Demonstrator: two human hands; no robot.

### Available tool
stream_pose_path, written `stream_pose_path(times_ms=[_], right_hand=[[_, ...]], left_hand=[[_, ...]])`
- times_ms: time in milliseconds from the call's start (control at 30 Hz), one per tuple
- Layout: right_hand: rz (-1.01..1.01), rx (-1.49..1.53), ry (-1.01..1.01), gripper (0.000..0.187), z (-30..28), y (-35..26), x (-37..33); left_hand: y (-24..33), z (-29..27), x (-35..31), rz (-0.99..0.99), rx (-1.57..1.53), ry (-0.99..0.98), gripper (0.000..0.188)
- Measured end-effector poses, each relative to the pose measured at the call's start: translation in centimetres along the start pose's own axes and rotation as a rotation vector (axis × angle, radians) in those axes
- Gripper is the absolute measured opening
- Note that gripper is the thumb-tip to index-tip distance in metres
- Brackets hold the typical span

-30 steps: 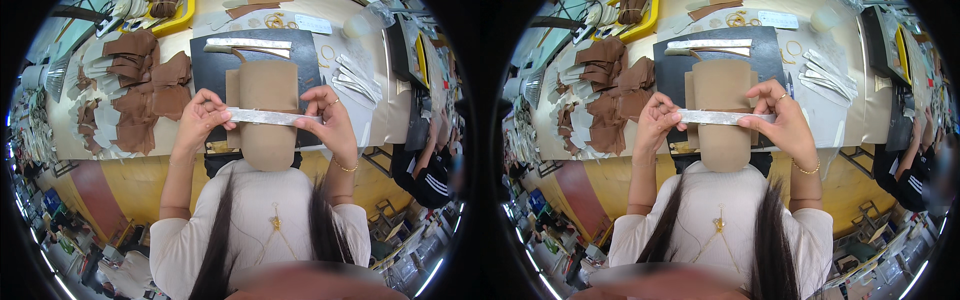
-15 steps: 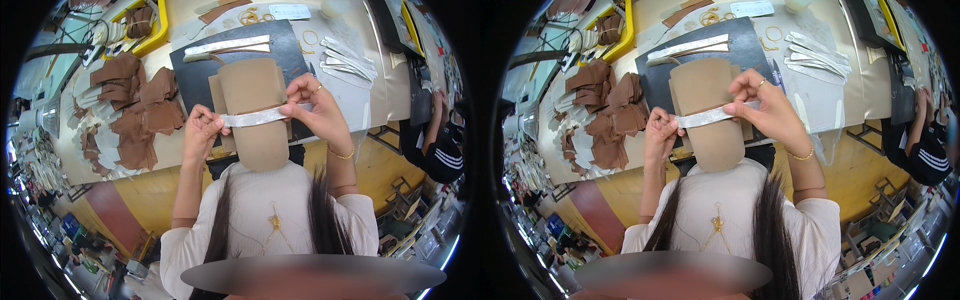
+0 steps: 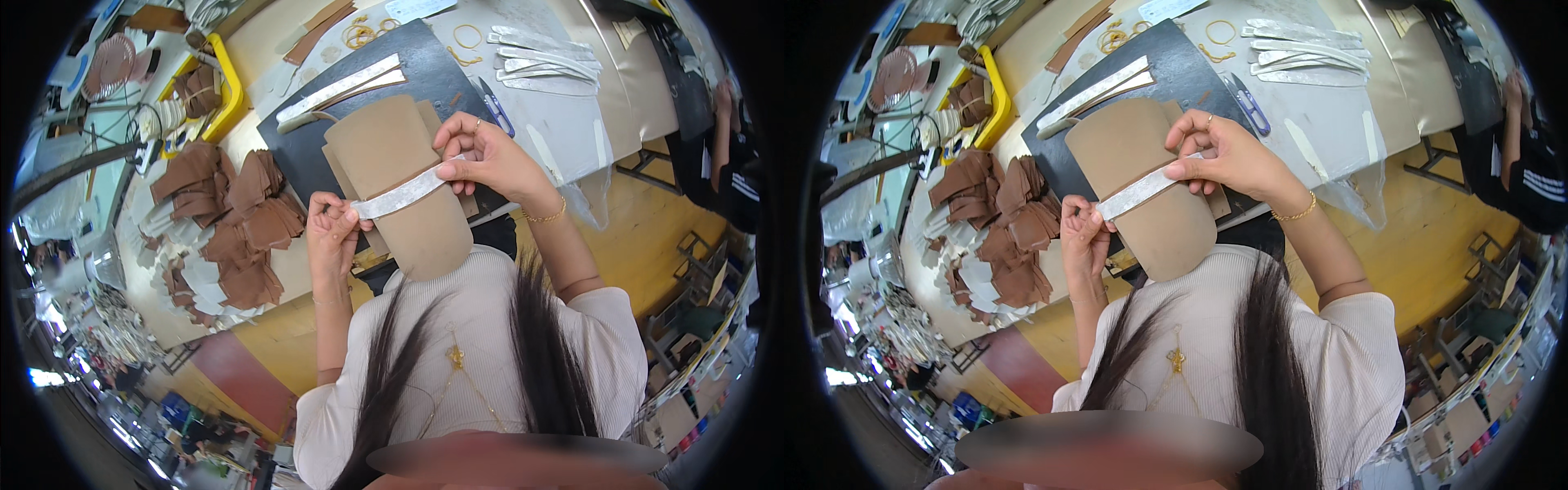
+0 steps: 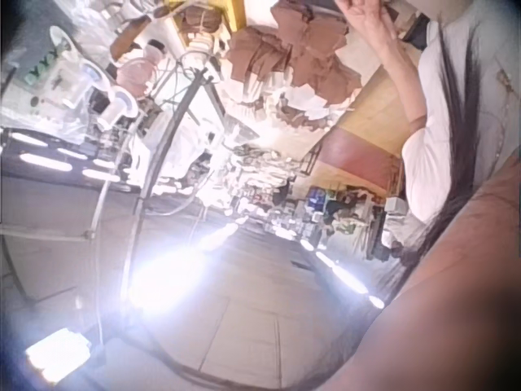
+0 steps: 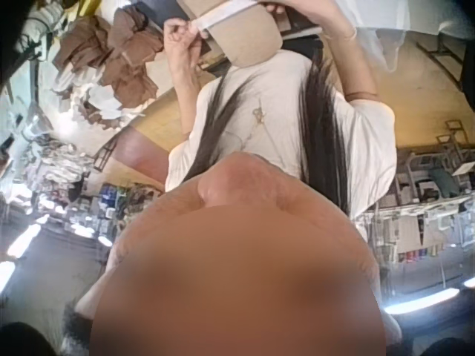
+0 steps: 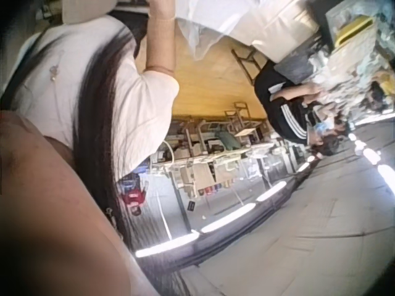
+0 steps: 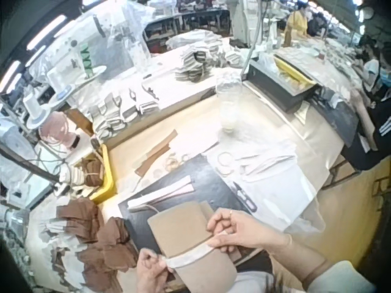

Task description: The person repeatedly picks up brown fabric pieces and white strips, aligns them, and wraps the white strip around a cylindrical cardboard form. They place the assembled units on the table and continue the process with additional pieces.

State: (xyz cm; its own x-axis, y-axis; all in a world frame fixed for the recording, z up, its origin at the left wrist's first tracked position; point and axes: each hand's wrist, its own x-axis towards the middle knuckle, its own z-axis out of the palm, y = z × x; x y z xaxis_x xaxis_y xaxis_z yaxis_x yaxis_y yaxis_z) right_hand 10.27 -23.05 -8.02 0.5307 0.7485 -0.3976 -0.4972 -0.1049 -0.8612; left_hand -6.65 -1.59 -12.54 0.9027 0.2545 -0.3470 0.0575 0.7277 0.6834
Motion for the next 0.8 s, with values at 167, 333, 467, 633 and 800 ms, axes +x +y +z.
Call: stream_pose_path(times_ms=[167,333,467,633,800], right_hand=[[0.044,0.182,-0.020,0.033,-1.0,1.5,-0.3],[0.030,0.164,-0.078,0.033,-1.5,2.1,0.1],[0.138,0.157,-0.143,0.033,-1.9,2.9,0.7],[0.283,0.124,-0.248,0.036,-3.0,3.6,1.4],[0.157,0.104,-0.005,0.034,-3.9,-0.4,-0.2]], left_hand=[[0.2,0.1,-0.1,-0.018,0.027,0.008,0.027],[-0.1,0.1,-0.1,-0.018,0.019,0.021,0.028],[-0.4,0.2,0.2,-0.002,-0.027,-0.001,0.029],[-0.4,0.0,-0.1,0.009,0.030,0.005,0.030],[-0.3,1.2,-1.0,0.082,-0.109,0.065,0.030]])
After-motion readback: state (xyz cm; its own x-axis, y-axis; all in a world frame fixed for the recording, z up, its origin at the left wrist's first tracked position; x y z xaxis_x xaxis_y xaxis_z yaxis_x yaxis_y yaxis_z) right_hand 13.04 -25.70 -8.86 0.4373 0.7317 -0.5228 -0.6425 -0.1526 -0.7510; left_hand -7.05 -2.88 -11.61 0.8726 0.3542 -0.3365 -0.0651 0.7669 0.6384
